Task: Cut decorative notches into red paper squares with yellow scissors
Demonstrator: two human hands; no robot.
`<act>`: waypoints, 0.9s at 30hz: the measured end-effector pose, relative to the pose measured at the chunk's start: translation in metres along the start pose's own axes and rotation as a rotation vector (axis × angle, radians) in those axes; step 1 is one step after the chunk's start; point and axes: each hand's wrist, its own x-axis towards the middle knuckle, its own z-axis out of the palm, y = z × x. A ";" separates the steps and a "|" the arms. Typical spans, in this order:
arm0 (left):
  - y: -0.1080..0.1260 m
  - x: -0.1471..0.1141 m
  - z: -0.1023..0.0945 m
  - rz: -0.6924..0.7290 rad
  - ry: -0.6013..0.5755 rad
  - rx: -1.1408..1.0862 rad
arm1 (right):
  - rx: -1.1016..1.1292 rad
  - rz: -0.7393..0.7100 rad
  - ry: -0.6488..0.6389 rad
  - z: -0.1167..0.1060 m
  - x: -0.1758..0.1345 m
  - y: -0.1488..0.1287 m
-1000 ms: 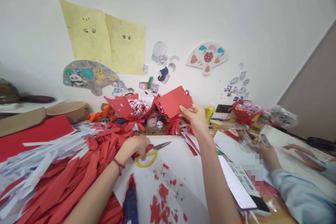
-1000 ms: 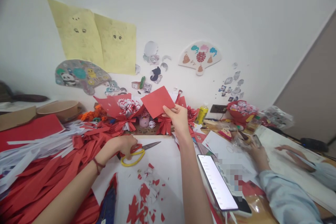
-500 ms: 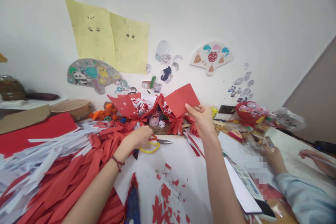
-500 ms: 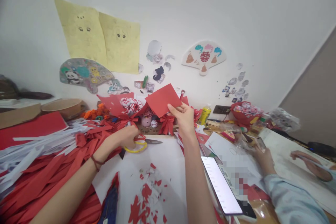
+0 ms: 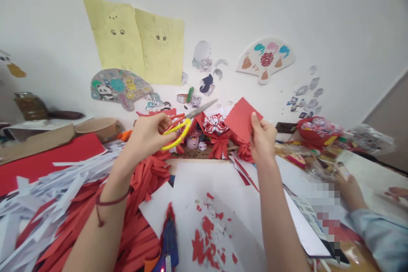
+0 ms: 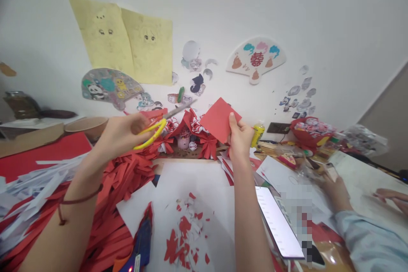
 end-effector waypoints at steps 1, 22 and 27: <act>0.002 0.000 0.000 -0.027 0.078 -0.048 | -0.012 0.029 -0.012 -0.001 0.001 0.003; 0.017 0.003 0.034 -0.174 -0.101 -0.712 | 0.081 0.046 -0.367 0.042 -0.030 -0.003; 0.017 0.002 0.058 -0.191 -0.047 -0.675 | 0.058 0.008 -0.419 0.049 -0.039 -0.008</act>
